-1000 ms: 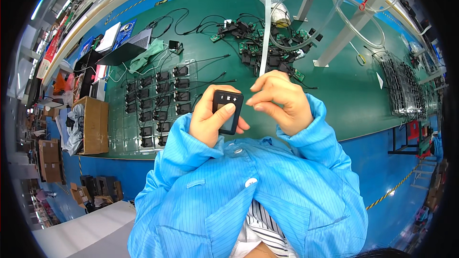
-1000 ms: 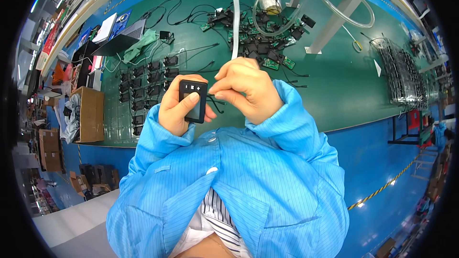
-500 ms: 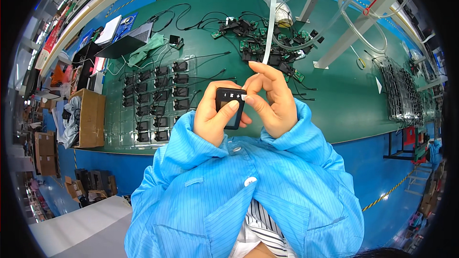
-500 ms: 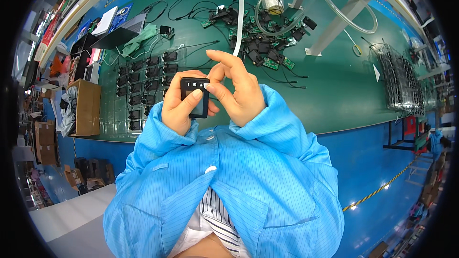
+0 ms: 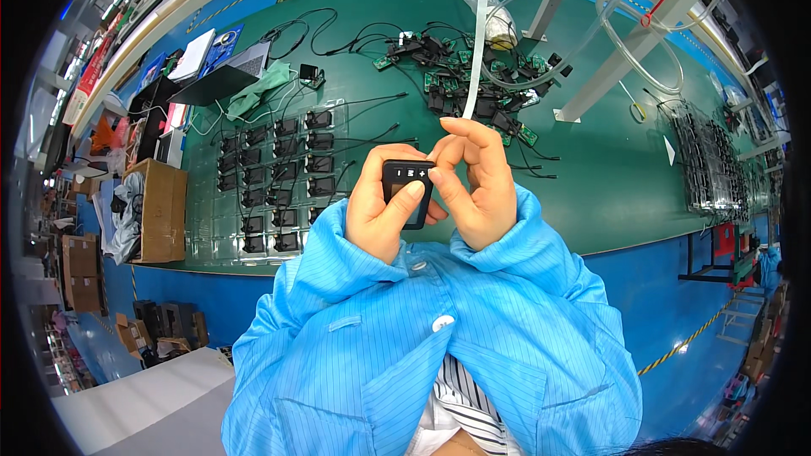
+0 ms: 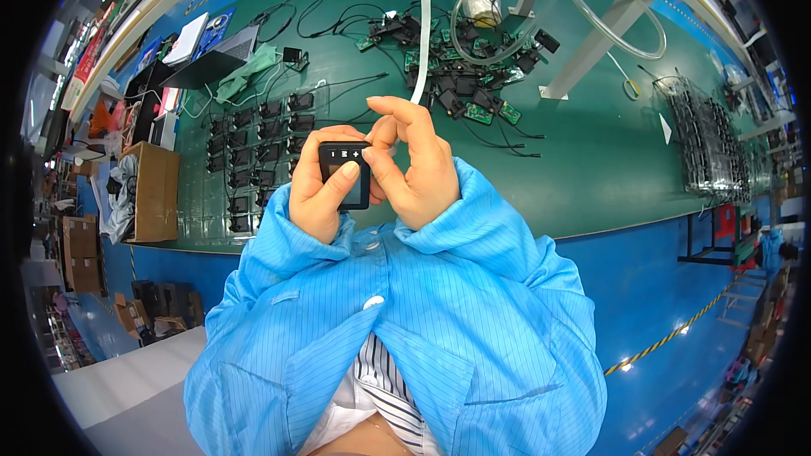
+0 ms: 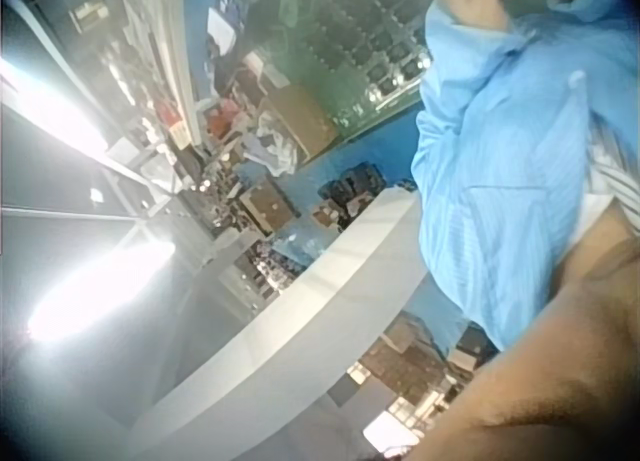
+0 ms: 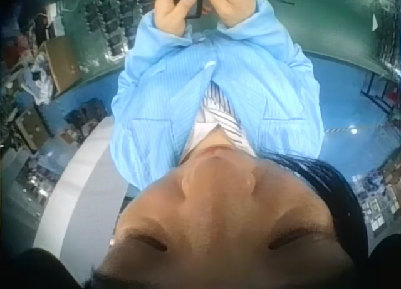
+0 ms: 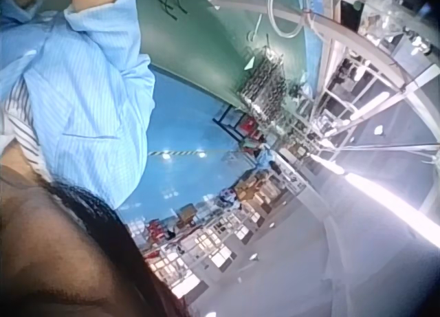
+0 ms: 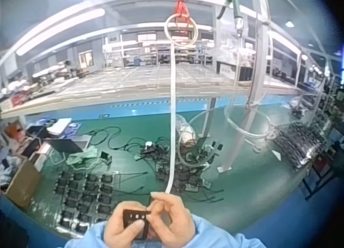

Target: Assemble electronic devices by placing PCBs into plastic housings and snapping on the outer shells.

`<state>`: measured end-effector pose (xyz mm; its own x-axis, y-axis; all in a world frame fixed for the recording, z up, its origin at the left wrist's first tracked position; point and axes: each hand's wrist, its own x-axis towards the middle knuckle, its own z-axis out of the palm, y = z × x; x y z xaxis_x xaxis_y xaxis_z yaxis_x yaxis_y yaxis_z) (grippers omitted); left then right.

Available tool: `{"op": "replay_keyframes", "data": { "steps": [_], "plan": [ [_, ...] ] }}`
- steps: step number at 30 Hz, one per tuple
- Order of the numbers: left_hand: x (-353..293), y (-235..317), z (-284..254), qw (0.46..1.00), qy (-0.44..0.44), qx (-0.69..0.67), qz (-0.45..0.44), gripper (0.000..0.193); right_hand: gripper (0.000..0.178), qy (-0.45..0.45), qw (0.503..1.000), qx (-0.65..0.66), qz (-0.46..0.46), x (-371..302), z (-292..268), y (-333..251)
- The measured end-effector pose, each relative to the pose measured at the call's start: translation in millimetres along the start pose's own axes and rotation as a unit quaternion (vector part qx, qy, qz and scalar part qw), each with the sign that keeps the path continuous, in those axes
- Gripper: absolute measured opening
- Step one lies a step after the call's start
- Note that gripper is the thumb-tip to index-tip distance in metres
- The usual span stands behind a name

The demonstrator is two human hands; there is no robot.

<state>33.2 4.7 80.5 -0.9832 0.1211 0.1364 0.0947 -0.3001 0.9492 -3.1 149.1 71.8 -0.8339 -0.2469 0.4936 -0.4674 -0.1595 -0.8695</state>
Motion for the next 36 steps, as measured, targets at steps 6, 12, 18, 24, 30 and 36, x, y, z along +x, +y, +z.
{"op": "replay_keyframes", "data": {
  "steps": [6,12,18,24,30,36],
  "plan": [
    [2.7,0.2,-10.1,0.999,0.017,-0.009,-0.032,0.026,0.039,-0.051,0.99,-0.129,0.025,1.7,-12.2,-3.4],
    [6.2,-3.2,-20.2,0.994,0.063,-0.031,-0.082,0.02,0.029,-0.179,0.915,-0.355,-0.068,18.2,-40.6,-3.6],
    [7.8,-14.5,-32.1,0.996,0.055,-0.012,-0.065,0.02,0.028,-0.225,0.911,-0.343,-0.032,26.3,-41.7,0.7],
    [9.0,-65.2,-70.8,0.972,0.193,-0.021,-0.134,0.022,0.054,-0.199,0.845,-0.483,-0.118,8.0,-19.8,80.2],
    [-9.1,-171.4,-95.2,0.934,0.244,0.04,-0.258,0.024,0.076,-0.184,0.829,-0.521,-0.086,-106.2,1.7,234.9],
    [4.6,-133.1,-93.6,0.948,0.214,0.118,-0.205,0.021,0.063,-0.031,0.869,0.423,0.254,-60.7,-55.7,196.5]
  ]
}}
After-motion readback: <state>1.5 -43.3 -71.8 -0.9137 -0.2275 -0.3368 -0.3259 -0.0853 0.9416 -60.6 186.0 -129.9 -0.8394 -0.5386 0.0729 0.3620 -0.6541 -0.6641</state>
